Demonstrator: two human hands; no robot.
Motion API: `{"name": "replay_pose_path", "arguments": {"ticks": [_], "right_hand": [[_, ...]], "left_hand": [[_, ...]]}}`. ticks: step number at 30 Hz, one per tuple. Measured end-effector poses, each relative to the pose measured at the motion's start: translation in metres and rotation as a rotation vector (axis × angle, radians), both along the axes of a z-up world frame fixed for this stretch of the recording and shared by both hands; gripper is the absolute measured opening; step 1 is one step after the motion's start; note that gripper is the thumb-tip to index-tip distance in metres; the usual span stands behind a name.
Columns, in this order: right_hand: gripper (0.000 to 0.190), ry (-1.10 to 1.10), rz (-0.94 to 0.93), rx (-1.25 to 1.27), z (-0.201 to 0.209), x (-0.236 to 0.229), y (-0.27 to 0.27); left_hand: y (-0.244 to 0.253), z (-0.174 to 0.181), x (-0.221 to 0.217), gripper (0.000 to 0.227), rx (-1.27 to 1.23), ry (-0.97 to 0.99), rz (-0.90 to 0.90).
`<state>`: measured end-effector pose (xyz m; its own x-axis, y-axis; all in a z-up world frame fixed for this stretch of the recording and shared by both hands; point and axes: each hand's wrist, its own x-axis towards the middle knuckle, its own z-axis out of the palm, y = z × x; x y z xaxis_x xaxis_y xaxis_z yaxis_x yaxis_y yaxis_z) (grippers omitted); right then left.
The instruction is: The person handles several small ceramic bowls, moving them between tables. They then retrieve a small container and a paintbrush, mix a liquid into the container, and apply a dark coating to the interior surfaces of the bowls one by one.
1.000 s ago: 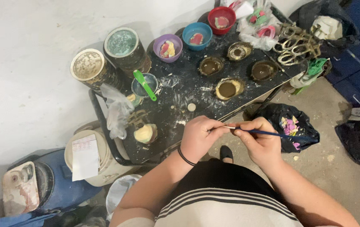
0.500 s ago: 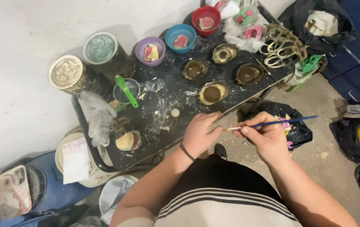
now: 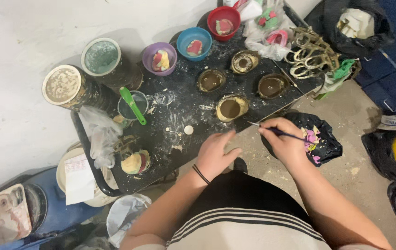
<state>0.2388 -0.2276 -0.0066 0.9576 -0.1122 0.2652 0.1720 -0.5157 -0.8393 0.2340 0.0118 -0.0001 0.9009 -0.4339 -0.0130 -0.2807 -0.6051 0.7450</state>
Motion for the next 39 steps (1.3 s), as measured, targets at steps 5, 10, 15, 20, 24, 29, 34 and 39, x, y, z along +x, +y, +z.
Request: {"name": "replay_pose_path", "arguments": {"ticks": [5,10,15,20,24,29,34,39], "right_hand": [[0.016,0.022,0.224,-0.192,-0.007,0.050,0.005],[0.042,-0.099,0.567,-0.470,-0.029,0.107,0.019],[0.077,-0.056,0.811,-0.676,-0.034,0.139,0.038],[0.083,-0.116,0.720,-0.597,-0.082,0.154,0.030],[0.082,-0.093,0.550,-0.379,-0.046,0.126,0.046],[0.083,-0.079,0.572,-0.164,0.037,0.079,0.091],[0.086,-0.087,0.608,-0.052,0.065,0.054,0.118],[0.045,-0.298,0.721,0.259,0.031,0.058,0.111]], "left_hand": [[0.027,-0.032,0.005,0.029,0.126,-0.056,0.049],[0.048,-0.044,-0.003,0.034,0.153,0.047,0.222],[0.062,-0.036,-0.009,0.059,0.080,-0.069,0.270],[0.070,-0.060,-0.007,0.052,-0.060,0.043,0.368],[0.072,-0.078,0.001,0.031,-0.513,0.312,0.640],[0.046,-0.020,0.011,0.101,-1.187,0.438,0.313],[0.021,-0.012,0.010,0.098,-1.644,0.385,0.104],[0.045,0.000,0.010,0.077,-1.935,0.375,0.064]]}}
